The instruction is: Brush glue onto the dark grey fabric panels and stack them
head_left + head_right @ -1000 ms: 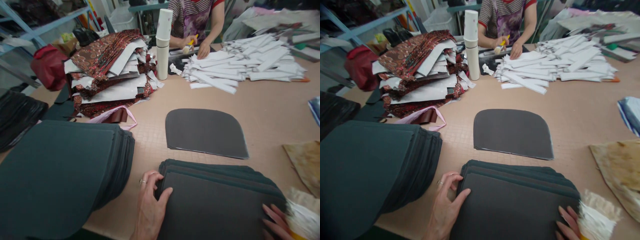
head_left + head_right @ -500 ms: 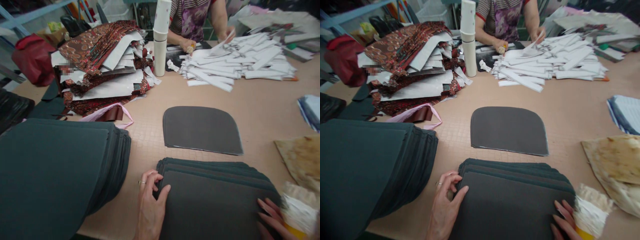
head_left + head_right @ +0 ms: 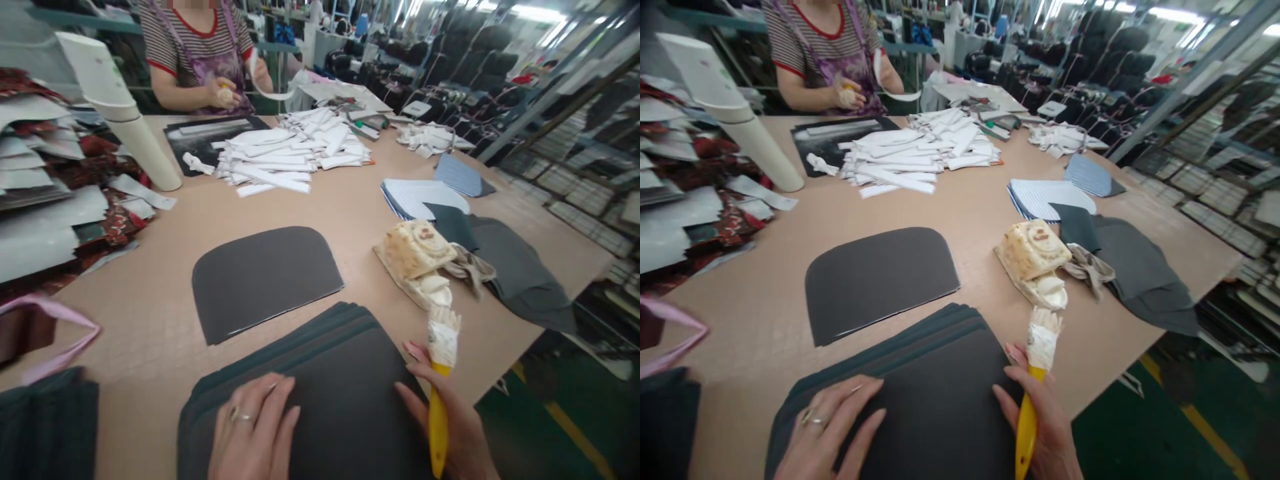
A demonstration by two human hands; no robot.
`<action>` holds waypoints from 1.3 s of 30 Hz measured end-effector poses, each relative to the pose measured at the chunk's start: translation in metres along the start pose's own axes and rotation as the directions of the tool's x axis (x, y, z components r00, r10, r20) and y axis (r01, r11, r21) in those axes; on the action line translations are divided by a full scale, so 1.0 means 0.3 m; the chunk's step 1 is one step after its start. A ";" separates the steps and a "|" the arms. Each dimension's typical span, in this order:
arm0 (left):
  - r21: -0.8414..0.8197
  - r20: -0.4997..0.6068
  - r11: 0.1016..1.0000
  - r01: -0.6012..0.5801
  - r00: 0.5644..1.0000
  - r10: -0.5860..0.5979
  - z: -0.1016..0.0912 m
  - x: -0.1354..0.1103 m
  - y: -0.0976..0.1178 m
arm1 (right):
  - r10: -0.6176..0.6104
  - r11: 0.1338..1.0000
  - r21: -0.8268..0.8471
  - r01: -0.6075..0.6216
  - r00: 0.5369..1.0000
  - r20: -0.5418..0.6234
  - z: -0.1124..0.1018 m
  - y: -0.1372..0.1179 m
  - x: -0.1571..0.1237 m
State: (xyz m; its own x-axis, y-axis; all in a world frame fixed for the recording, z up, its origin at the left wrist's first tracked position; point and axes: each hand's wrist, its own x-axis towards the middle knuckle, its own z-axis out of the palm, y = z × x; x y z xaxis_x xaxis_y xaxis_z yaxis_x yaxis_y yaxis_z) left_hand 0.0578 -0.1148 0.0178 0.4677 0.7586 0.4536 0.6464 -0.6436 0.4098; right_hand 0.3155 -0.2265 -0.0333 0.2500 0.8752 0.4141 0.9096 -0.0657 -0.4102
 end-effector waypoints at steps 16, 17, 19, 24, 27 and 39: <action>-0.080 0.306 0.975 0.207 0.936 -0.174 0.293 0.230 0.211 | -0.160 0.987 -0.032 0.159 0.987 -0.032 -0.038 -0.004 0.038; -0.090 0.304 0.969 0.231 0.933 -0.194 0.297 0.235 0.213 | -0.157 0.987 -0.032 0.156 0.987 -0.027 -0.035 -0.004 0.039; -0.097 0.302 0.958 0.270 0.925 -0.230 0.306 0.242 0.217 | -0.134 0.991 -0.034 0.133 0.990 -0.039 -0.025 -0.005 0.038; -0.046 0.330 0.940 0.338 0.893 -0.305 0.332 0.233 0.201 | -0.118 0.993 -0.007 0.118 0.991 -0.061 -0.005 0.005 0.018; -0.054 0.339 0.930 0.364 0.882 -0.326 0.346 0.219 0.181 | -0.115 0.993 0.012 0.115 0.993 0.035 -0.006 0.014 0.004; -0.101 0.302 0.831 0.546 0.813 -0.498 0.369 0.202 0.176 | -0.167 0.983 -0.061 0.174 0.981 0.100 -0.003 0.035 0.010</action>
State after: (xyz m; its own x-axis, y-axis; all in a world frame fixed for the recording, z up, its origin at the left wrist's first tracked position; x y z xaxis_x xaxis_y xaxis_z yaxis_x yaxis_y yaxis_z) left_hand 0.1872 -0.0915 -0.0206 0.2408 0.9677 -0.0743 0.7322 -0.1308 0.6684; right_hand 0.3260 -0.2251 -0.0356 0.0599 0.9174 0.3933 0.9579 0.0580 -0.2812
